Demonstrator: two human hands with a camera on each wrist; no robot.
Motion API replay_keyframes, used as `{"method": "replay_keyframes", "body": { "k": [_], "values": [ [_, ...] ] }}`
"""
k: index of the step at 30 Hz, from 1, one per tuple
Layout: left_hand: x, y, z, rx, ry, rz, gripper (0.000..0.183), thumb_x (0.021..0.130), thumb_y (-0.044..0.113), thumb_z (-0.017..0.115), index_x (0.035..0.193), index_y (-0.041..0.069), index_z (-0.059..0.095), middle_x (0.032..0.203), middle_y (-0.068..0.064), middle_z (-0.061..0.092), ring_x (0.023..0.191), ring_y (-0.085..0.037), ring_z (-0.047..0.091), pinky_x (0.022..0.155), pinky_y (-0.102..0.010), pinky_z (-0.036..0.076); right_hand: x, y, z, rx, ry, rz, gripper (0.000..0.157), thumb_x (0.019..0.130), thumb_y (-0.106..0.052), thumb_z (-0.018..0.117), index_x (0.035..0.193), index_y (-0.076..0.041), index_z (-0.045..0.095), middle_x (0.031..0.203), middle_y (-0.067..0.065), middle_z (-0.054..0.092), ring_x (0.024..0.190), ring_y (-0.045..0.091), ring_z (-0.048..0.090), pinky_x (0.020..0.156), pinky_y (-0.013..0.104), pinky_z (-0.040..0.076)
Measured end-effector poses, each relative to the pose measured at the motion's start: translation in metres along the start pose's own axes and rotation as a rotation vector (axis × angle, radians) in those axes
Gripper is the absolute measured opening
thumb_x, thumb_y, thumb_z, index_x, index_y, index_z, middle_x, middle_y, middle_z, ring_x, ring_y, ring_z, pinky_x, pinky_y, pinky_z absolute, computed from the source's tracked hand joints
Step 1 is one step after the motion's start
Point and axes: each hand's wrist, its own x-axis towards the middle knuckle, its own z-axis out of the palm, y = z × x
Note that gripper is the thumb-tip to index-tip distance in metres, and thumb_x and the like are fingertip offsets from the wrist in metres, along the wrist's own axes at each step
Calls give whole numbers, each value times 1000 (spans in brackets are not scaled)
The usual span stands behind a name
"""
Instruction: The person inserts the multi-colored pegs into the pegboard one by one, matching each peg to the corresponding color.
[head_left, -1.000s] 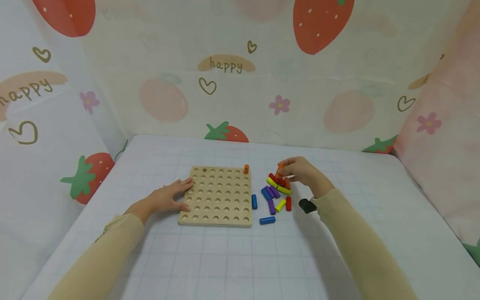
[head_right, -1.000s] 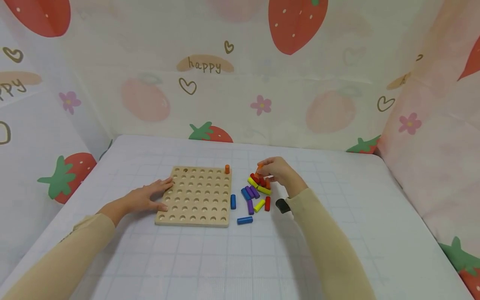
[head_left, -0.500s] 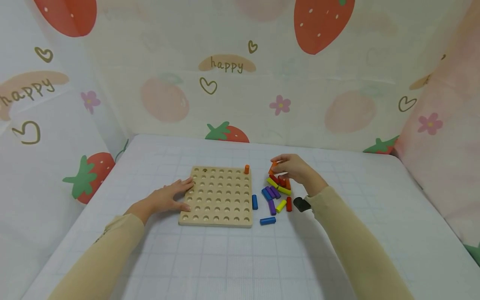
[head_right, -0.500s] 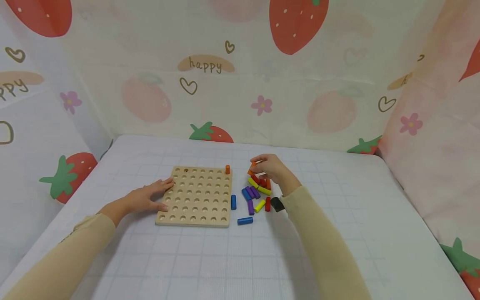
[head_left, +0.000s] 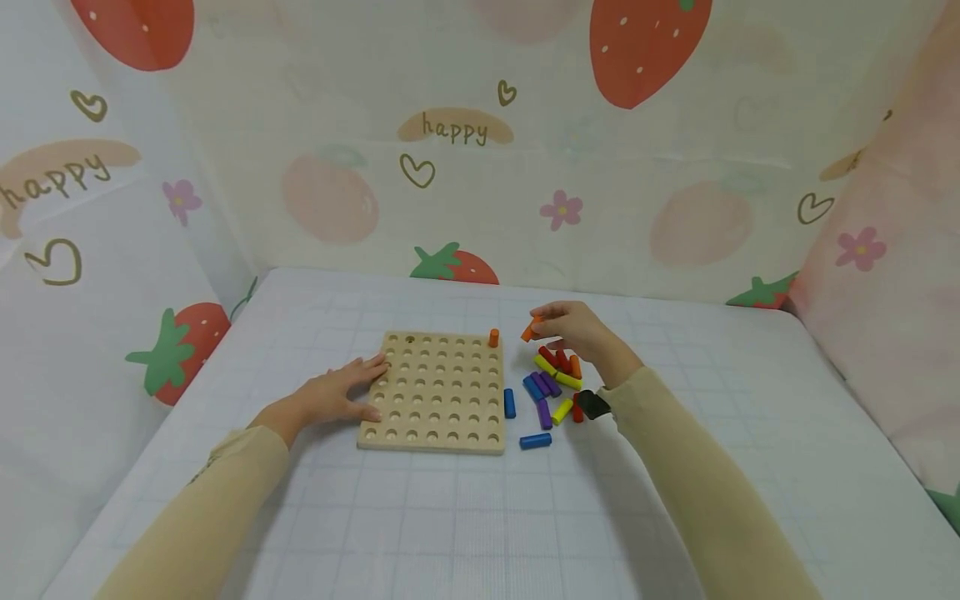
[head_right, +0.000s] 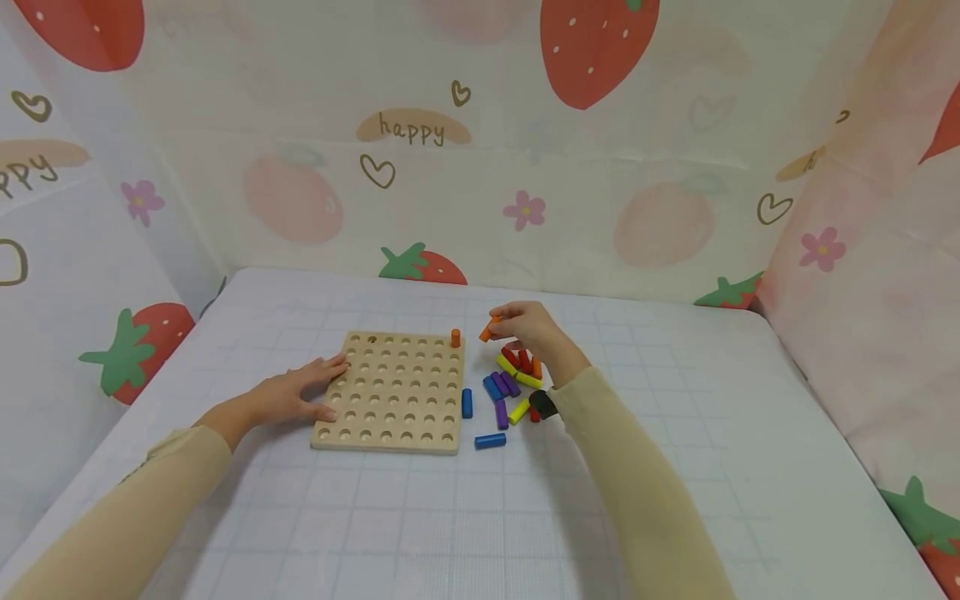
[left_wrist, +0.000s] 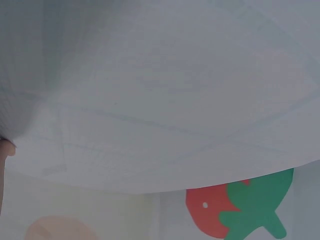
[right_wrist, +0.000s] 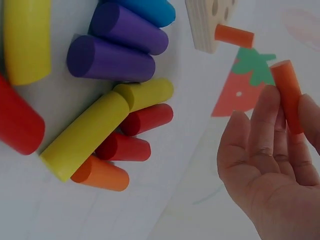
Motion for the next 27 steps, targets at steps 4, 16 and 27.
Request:
{"method": "replay_keyframes", "body": {
  "k": [4, 16, 27],
  "values": [
    [0, -1, 0, -1, -1, -6, 95, 83, 51, 70, 153, 5, 27, 161, -13, 12, 145, -42, 6, 110, -67, 4, 0, -5, 5, 11, 21, 1, 41, 98, -9, 58, 137, 0, 50, 122, 20, 61, 121, 35, 55, 102, 45, 43],
    [0, 0, 0, -9, -3, -8, 93, 84, 50, 70, 153, 5, 27, 161, -12, 12, 146, -41, 6, 110, -67, 4, 8, -12, 16, -1, 38, 3, 38, 97, -15, 62, 133, -1, 56, 119, 17, 66, 115, 31, 60, 100, 43, 45],
    [0, 0, 0, -4, 3, 0, 92, 84, 48, 70, 153, 5, 27, 161, -13, 12, 145, -42, 6, 110, -68, 4, 13, -11, 24, -12, 30, -42, 38, 97, -14, 61, 132, 0, 57, 122, 17, 65, 110, 29, 63, 92, 38, 48]
  ]
}}
